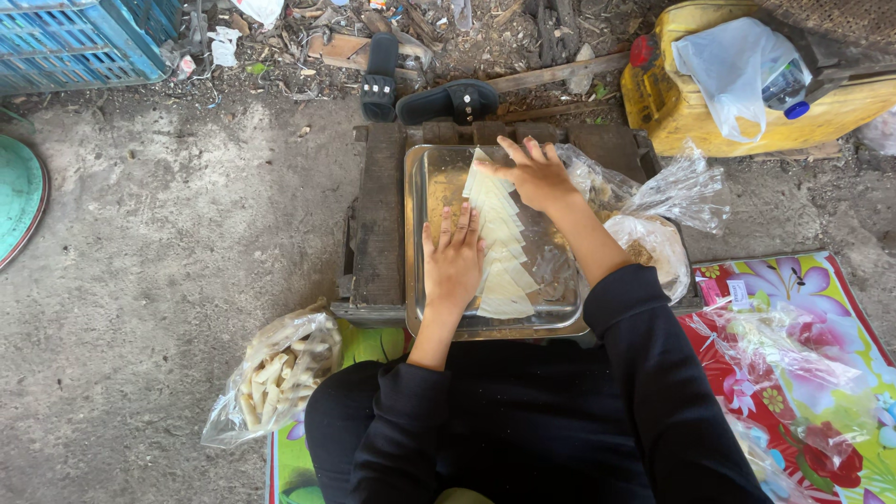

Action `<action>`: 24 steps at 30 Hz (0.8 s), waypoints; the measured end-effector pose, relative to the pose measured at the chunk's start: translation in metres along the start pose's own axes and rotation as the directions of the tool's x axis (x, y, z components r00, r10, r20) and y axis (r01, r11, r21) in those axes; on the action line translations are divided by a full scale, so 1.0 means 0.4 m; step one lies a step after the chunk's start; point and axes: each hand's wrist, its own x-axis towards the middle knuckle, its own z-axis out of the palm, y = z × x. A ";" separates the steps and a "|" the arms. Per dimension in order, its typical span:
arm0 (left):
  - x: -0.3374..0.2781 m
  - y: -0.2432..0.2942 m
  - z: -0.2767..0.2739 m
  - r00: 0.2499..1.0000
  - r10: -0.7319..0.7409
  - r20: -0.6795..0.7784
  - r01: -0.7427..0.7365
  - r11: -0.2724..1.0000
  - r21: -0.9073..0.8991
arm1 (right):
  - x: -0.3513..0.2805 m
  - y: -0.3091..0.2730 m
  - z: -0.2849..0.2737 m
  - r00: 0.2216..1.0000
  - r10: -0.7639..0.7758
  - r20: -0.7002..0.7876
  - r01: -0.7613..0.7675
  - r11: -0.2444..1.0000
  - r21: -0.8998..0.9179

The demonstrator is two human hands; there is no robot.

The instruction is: The person is folding triangular food items by hand. They use a spoon to scoop filling onto a wrapper placed on a metal tray, fold the corners into a triangle, and place the finished pieces into a plastic bag.

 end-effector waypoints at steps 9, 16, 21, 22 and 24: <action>-0.002 0.003 -0.011 0.999 -0.001 -0.037 0.000 1.000 -0.015 | 0.077 -0.013 -0.035 0.985 0.110 0.130 -0.129 0.981 0.144; -0.001 0.000 0.003 1.000 0.000 0.002 0.000 1.000 -0.005 | 0.113 0.043 -0.051 0.868 0.496 0.002 -0.478 0.835 0.274; 0.003 -0.004 0.011 0.999 -0.005 0.031 0.006 1.000 -0.011 | -0.102 0.196 -0.021 0.891 0.435 -0.129 -0.378 0.869 0.321; 0.003 -0.004 0.012 0.999 -0.005 0.031 0.005 1.000 -0.012 | -0.148 0.220 -0.007 0.906 0.406 -0.119 -0.363 0.890 0.275; 0.003 -0.006 0.014 1.000 -0.006 0.030 0.006 1.000 -0.011 | -0.222 0.259 0.026 0.906 0.422 -0.032 -0.413 0.898 0.151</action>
